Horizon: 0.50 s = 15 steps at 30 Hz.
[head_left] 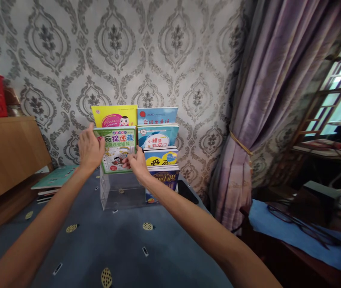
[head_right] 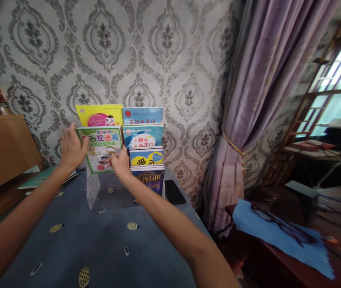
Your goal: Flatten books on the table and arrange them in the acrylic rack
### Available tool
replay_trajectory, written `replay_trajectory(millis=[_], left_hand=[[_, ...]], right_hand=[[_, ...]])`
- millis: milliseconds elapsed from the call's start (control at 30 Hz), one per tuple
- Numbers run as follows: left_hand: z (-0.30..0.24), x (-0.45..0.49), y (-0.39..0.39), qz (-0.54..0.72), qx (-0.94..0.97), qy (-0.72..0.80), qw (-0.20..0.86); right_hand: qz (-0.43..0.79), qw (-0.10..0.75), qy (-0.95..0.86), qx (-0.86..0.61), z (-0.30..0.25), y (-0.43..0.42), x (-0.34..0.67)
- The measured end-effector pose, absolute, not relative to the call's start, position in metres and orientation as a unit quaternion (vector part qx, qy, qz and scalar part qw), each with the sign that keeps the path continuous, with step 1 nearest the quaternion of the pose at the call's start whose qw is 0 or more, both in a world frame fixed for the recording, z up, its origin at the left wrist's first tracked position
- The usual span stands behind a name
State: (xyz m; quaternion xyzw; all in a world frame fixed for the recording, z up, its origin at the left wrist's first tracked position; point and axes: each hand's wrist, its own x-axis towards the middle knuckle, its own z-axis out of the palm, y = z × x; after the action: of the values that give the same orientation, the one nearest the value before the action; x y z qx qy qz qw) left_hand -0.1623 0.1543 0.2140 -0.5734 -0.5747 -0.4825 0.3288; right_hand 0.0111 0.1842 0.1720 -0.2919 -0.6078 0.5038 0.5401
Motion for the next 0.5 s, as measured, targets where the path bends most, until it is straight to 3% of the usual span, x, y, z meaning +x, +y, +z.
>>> replay_trajectory(millis=[133, 500], left_hand=[[0.241, -0.133, 0.145, -0.375, -0.628, -0.556, 0.395], [0.274, -0.094, 0.183, -0.201, -0.749, -0.493, 0.395]], right_hand=[[0.504, 0.539, -0.604, -0.302, 0.165, 0.186, 0.008], [0.474, 0.537, -0.622, -0.317, 0.16, 0.189, 0.007]])
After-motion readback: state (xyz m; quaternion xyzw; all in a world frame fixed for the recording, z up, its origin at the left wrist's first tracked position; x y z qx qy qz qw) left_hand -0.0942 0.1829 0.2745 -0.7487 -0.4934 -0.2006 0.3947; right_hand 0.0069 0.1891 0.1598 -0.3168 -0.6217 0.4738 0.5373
